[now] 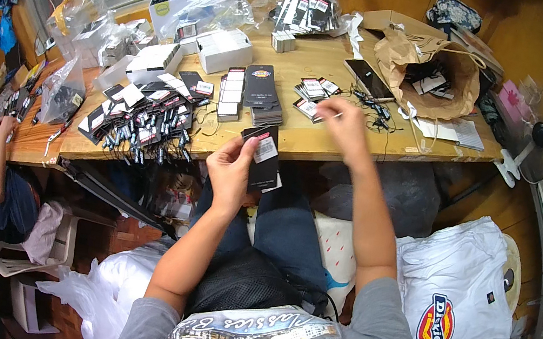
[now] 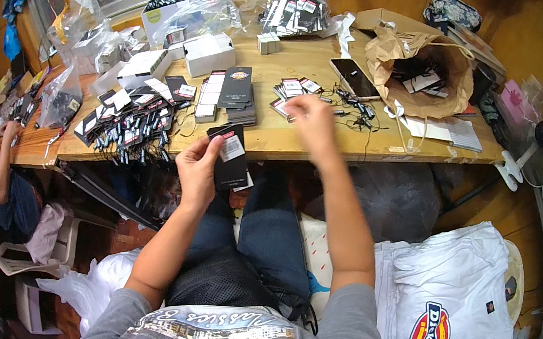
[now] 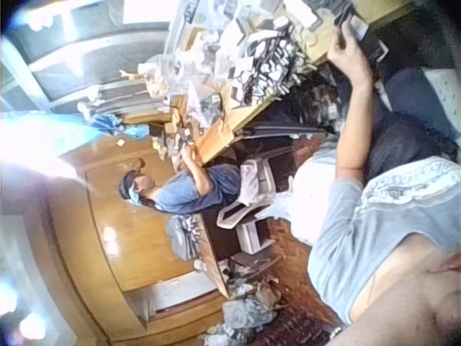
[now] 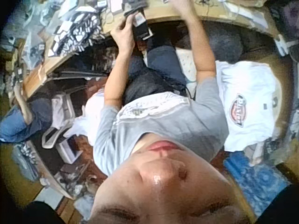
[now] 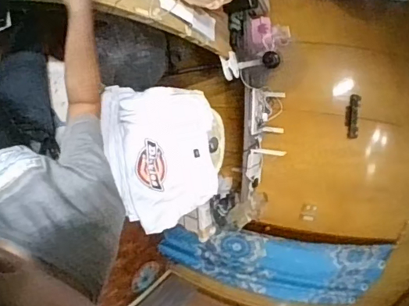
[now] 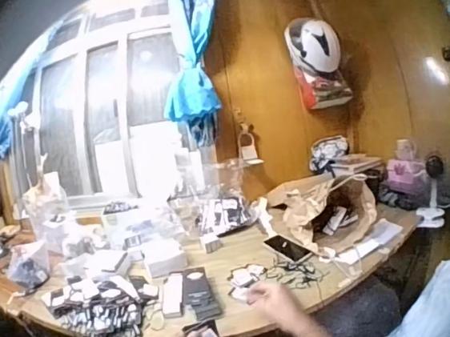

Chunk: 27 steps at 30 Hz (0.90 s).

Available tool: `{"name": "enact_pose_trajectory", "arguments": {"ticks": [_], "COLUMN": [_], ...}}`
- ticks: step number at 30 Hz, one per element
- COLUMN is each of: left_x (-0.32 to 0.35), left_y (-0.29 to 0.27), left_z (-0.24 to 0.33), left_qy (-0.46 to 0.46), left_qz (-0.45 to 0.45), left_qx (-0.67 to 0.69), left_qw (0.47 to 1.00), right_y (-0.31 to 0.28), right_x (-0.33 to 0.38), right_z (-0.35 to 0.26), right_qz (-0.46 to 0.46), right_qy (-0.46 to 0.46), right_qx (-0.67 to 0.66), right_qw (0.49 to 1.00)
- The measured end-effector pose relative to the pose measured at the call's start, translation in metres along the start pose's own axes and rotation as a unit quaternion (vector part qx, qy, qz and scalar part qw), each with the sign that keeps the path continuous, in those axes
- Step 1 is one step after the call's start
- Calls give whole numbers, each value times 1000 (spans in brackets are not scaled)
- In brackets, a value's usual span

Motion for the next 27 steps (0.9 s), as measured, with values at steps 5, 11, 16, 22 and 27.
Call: {"name": "enact_pose_trajectory", "arguments": {"ticks": [5, 11, 16, 22, 27], "left_x": [3, 14, 16, 13, 2], "left_y": [-3, 1, -1, 17, 50], "left_z": [13, 16, 18, 31, 39], "left_qy": [-41, -91, -108, -117, -60], "left_qz": [-15, -72, -100, -173, -278], "left_qx": [27, 65, 65, 82, 81], "left_qw": [999, 991, 987, 974, 955], "right_y": [-58, -68, -78, -54, -3], "right_x": [-38, -67, -88, -64, -7], "right_z": [54, 83, 42, -18, -62], "right_qz": [-41, -71, -70, -121, -157], "right_qy": [16, 94, 172, 108, 96], "right_qx": [360, -10, -422, -573, -571], "right_qw": [932, 993, 887, 803, 800]}}
Point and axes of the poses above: each hand's wrist, its own x-axis away from the middle knuckle, its own y-axis out of the palm, z = x × y, the point moved 3 cm from there along -x, towards the middle knuckle, and after that the axes turned 2 degrees about y, right-handed, at the moved point
